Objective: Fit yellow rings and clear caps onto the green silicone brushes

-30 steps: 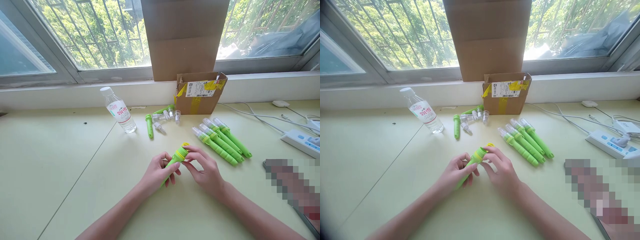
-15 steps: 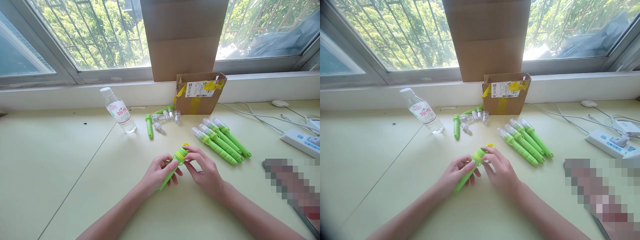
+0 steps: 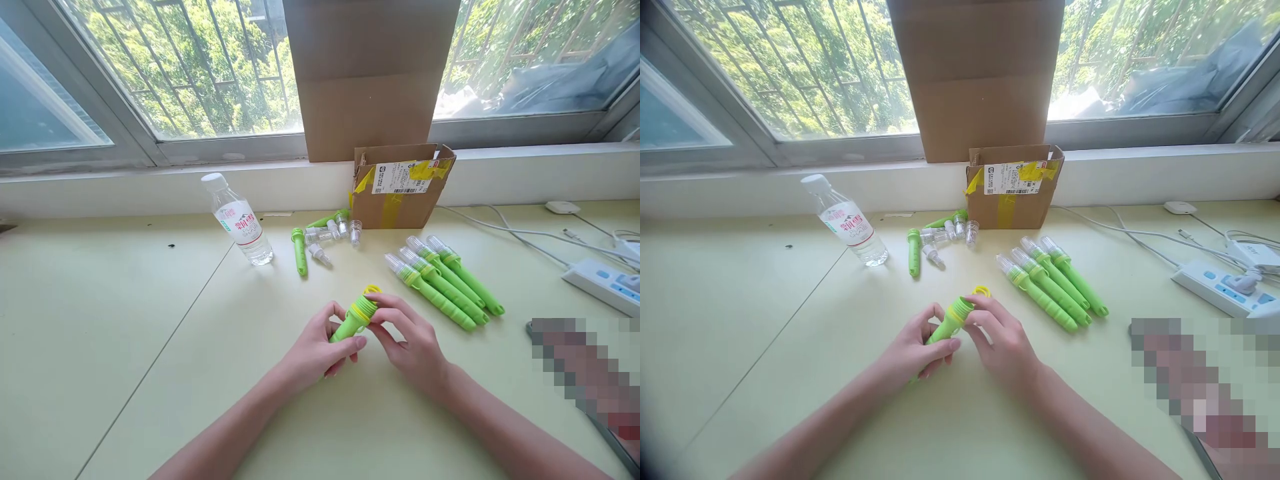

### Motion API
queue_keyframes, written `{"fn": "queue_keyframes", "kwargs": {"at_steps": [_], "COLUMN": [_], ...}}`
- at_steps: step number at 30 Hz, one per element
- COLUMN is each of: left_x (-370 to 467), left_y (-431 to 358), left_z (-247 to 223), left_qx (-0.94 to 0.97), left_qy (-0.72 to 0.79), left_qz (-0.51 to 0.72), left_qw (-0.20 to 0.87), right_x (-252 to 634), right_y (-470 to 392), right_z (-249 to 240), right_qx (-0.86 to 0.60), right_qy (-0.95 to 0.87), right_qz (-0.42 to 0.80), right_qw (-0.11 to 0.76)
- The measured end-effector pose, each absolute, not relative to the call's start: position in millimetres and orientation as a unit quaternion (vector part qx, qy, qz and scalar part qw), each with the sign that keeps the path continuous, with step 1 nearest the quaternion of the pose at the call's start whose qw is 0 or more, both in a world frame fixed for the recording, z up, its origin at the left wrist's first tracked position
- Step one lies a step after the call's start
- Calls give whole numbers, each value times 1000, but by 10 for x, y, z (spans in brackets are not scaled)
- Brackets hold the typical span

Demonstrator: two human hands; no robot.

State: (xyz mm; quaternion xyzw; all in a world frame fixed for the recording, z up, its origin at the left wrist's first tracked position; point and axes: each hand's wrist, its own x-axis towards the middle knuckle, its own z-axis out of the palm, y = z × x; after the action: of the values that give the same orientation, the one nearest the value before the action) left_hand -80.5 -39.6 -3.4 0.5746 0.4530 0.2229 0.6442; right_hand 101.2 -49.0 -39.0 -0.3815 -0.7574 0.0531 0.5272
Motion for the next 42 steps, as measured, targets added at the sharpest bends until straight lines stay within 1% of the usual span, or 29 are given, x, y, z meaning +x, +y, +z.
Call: {"fn": "queue_keyframes", "kwargs": {"at_steps": [7,23,32,42], "left_x": [-790,-788,-801,-805], "left_y": [-376,-393,-402,-364], "left_z": [-79,-43,-39,-68], "left_qx": [556,581,582,544], "left_qy": [442,408,456,440], "left_qz": [256,241,227,254], "left_qw": [656,662,634,667], "right_x": [1014,1026,1012,1023], "right_y": [-486,-476,-496,-491], "right_z": [-376,-404,-402,-398], "right_qx": [-388,-391,-386,-389], "right_qy": [-753,-744,-751,-748], "right_qz": [53,52,54,65], "right_qw": [528,540,533,534]}}
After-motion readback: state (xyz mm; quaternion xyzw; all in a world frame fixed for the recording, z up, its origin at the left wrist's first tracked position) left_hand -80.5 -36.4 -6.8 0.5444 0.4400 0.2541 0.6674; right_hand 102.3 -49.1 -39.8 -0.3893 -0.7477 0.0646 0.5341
